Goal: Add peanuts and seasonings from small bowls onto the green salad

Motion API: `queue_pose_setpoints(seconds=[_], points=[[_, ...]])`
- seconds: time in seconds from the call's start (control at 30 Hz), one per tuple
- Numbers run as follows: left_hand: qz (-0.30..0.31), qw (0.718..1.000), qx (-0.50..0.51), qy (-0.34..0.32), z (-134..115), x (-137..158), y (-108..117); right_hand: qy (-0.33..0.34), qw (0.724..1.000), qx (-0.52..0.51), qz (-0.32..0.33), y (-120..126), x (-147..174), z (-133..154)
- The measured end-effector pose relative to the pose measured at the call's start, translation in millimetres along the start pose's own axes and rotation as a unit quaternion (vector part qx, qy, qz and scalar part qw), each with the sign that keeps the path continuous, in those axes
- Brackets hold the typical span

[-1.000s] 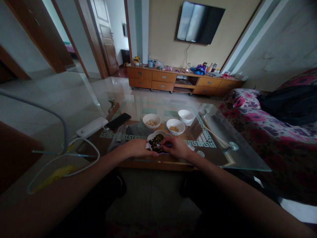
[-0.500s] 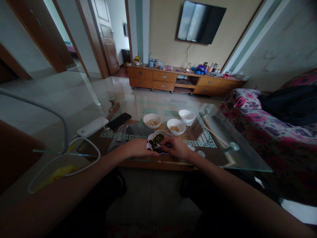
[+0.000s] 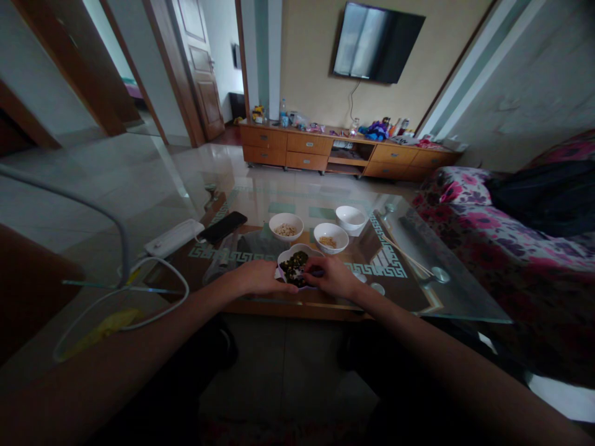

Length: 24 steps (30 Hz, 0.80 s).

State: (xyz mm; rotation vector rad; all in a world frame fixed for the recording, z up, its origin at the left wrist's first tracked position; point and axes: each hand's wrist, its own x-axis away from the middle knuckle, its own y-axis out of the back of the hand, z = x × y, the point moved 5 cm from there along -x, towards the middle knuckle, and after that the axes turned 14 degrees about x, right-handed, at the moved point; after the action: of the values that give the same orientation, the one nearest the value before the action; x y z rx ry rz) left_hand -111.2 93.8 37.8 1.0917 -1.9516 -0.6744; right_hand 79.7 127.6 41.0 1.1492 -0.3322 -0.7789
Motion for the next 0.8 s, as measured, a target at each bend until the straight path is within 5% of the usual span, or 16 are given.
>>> queue_pose_setpoints(seconds=[0.8], points=[[0.000,1.000,0.015,-0.013,5.3,-3.3,-2.9,0.007,1.000,-0.017,0.001,-0.2,1.2,0.5]])
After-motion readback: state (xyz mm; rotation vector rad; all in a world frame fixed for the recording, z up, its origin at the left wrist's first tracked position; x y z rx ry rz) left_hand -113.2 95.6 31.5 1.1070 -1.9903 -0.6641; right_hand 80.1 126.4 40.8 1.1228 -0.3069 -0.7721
